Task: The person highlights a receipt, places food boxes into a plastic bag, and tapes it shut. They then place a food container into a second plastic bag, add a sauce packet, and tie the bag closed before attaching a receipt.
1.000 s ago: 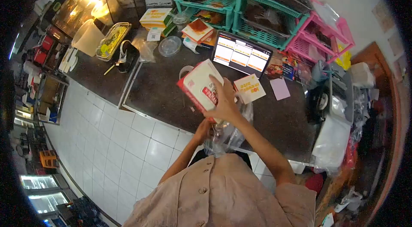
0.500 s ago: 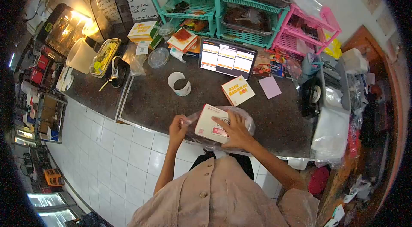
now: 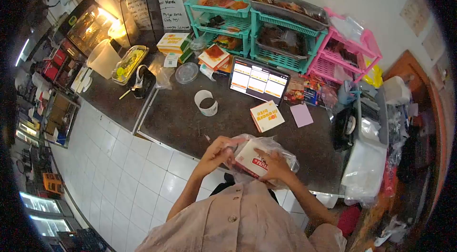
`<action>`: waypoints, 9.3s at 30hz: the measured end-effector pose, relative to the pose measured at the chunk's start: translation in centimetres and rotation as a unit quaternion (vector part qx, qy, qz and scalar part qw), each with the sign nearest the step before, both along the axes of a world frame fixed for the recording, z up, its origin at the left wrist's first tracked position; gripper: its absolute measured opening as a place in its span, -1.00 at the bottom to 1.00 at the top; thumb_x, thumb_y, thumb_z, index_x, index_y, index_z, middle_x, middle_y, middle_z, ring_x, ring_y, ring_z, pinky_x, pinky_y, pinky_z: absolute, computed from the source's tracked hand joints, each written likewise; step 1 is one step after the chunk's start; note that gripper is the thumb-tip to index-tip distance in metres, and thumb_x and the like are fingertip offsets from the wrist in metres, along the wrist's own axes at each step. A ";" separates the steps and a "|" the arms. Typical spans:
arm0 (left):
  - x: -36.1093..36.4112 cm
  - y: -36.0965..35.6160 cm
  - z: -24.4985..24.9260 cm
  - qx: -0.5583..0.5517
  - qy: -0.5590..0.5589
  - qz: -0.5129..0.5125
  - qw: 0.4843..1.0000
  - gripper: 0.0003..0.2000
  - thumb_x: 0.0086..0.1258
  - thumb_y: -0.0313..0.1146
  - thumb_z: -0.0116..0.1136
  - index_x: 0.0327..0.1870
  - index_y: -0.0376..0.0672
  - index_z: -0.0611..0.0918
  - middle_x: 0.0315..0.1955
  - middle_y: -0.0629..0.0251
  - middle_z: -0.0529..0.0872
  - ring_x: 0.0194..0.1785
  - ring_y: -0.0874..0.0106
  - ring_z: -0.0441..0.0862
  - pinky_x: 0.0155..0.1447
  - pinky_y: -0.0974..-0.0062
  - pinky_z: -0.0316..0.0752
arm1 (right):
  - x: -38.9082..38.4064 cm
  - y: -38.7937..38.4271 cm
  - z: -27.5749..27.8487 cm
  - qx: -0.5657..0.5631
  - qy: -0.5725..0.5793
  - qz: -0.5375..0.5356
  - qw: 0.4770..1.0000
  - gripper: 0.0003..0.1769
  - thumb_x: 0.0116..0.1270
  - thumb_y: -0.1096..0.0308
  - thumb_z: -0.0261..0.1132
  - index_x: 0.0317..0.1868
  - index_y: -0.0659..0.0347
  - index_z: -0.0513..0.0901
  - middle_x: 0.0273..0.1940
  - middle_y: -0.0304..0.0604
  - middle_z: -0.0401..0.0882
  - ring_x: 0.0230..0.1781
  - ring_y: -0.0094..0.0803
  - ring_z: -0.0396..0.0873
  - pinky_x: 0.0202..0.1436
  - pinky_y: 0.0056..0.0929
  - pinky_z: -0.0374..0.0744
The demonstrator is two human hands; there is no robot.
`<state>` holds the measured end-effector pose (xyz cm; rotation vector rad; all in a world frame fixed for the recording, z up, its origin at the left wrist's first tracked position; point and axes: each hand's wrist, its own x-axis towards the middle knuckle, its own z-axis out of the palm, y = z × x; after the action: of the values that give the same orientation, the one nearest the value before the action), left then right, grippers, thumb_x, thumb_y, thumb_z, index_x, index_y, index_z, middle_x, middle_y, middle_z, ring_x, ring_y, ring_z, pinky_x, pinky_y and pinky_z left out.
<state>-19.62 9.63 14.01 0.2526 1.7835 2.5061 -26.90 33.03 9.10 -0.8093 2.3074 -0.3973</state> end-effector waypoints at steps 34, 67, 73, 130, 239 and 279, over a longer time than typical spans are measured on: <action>2.5 6.7 -6.2 0.063 -0.193 -0.033 0.979 -0.87 0.39 -0.31 0.00 -0.31 -0.16 0.46 -0.59 0.59 0.41 -0.57 0.75 0.25 -0.52 0.75 0.12 | -7.9 10.3 12.4 -0.062 0.242 -0.252 0.935 -0.48 -0.02 0.04 0.38 -0.24 0.32 0.51 -0.48 -0.06 0.50 -0.51 -0.23 0.48 -0.38 -0.34 0.46; -1.7 10.3 7.8 0.102 -0.033 0.226 0.968 -0.89 0.45 -0.36 -0.23 -0.17 -0.17 0.33 -0.27 0.39 0.36 -0.23 0.62 0.30 -0.04 0.65 0.26 | -3.3 13.2 10.5 0.006 0.048 -0.157 0.986 -0.32 0.13 -0.10 0.19 0.15 0.18 0.39 0.15 0.14 0.34 0.21 -0.07 0.29 0.24 -0.32 0.28; -1.5 13.3 5.4 0.098 -0.009 0.250 0.963 -0.90 0.44 -0.37 -0.20 -0.13 -0.14 0.35 -0.23 0.41 0.37 -0.15 0.62 0.28 -0.03 0.66 0.19 | -11.2 23.7 18.2 -0.405 -0.245 0.048 0.879 -0.61 0.23 0.20 0.19 -0.12 0.41 0.51 -0.09 0.01 0.56 -0.12 -0.28 0.56 -0.02 -0.41 0.52; 1.8 16.3 4.4 -0.058 -0.016 0.333 0.941 -0.76 0.39 -0.29 -0.02 -0.23 -0.31 0.59 -0.35 0.37 0.59 -0.24 0.61 0.48 -0.12 0.62 0.38 | -30.1 59.6 2.3 -0.155 0.336 -0.334 0.867 -0.76 0.23 0.19 0.19 -0.32 0.21 0.56 -0.47 -0.35 0.45 -0.46 -0.59 0.40 -0.41 -0.60 0.35; -3.4 13.5 -3.2 -0.548 0.065 0.215 0.806 -0.18 -0.11 0.03 0.36 0.15 -0.24 0.28 0.20 -0.14 0.17 0.30 -0.07 0.07 0.35 -0.06 -0.19 | -7.6 4.8 -0.3 -0.386 -0.170 -0.020 0.906 -0.52 0.14 0.35 0.25 0.09 0.27 0.38 0.05 -0.05 0.44 0.09 -0.31 0.41 0.16 -0.37 0.36; -8.8 24.2 -10.7 -0.501 0.188 0.330 0.778 -0.79 0.00 -0.46 0.26 -0.34 -0.28 0.55 -0.22 0.15 0.57 -0.04 0.18 0.48 0.28 -0.10 0.05 | -26.8 22.7 1.5 -0.455 -0.212 -0.250 0.828 -0.82 0.09 0.40 0.28 -0.28 0.28 0.62 -0.37 -0.16 0.62 -0.45 -0.43 0.58 -0.38 -0.51 0.57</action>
<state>-28.44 33.87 3.35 0.0454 3.5357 1.3354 -53.71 55.72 10.58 -0.4066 1.7930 -1.8062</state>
